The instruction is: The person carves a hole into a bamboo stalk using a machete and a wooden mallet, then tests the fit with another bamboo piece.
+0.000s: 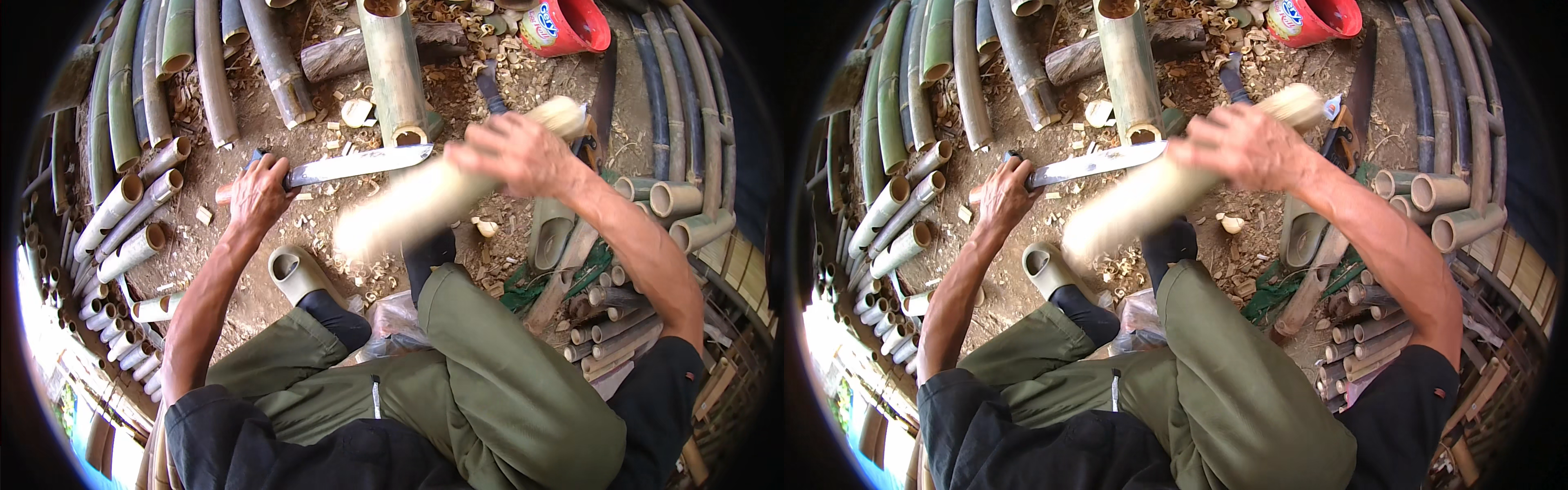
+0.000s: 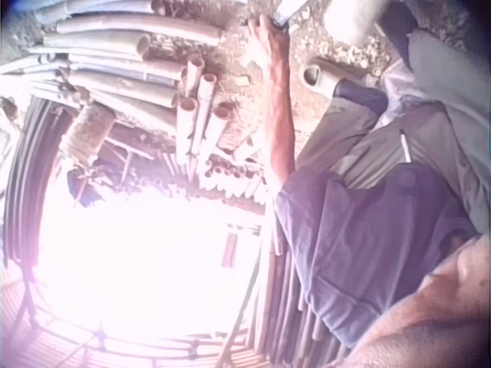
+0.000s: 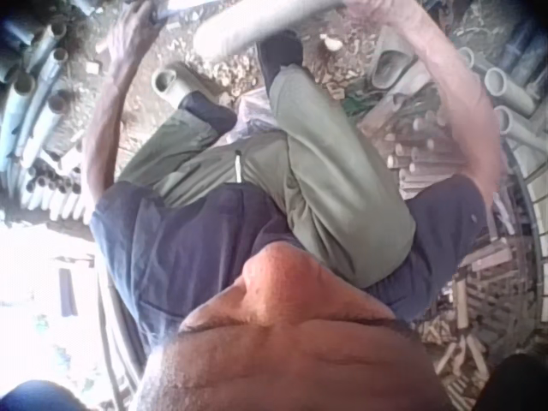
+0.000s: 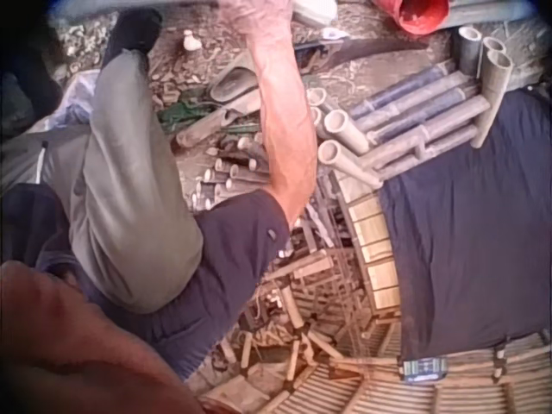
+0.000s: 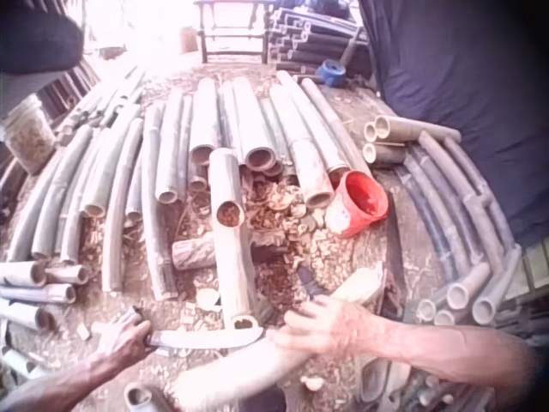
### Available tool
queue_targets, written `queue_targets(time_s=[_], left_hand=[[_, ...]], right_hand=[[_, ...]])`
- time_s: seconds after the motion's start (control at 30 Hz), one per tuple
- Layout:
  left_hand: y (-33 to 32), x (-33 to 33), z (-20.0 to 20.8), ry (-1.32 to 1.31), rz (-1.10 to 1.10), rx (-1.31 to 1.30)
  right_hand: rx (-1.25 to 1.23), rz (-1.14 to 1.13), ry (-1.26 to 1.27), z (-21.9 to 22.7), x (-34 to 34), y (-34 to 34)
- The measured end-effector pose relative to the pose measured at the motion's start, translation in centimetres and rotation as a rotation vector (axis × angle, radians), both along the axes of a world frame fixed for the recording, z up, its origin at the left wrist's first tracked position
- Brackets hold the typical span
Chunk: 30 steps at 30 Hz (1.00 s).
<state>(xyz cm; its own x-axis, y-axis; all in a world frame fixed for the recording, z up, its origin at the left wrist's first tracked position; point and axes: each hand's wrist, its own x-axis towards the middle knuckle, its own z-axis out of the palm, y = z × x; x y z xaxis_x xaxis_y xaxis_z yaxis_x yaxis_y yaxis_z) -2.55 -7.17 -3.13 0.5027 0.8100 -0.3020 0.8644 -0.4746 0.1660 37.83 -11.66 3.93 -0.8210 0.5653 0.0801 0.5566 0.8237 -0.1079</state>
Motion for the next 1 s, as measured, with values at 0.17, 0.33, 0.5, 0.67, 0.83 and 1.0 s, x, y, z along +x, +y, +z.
queue_targets(time_s=[0.17,0.33,0.5,0.67,0.83,1.0], left_hand=[[0.3,-0.6,-0.8,-0.011,-0.009,0.037],[1.4,-0.7,-0.8,-0.024,-0.041,-0.049],[5.3,-1.0,1.1,-0.365,0.394,-0.598],[8.8,0.1,2.7,-0.255,0.166,-0.531],[9.7,-0.1,1.9,-0.01,-0.014,-0.524],[9.3,-0.8,0.3,0.104,0.001,-0.575]], right_hand=[[-0.162,-0.005,-0.013,0.6,-1.2,-2.2],[-0.138,-0.219,-0.246,0.7,0.0,-1.2],[-0.29,-0.333,0.048,2.3,1.0,-5.1],[-0.444,-0.49,0.176,4.1,0.3,-7.1],[-0.426,-0.8,0.514,3.9,-0.4,-5.7],[-0.588,-0.802,0.077,3.8,-0.2,-4.3]])
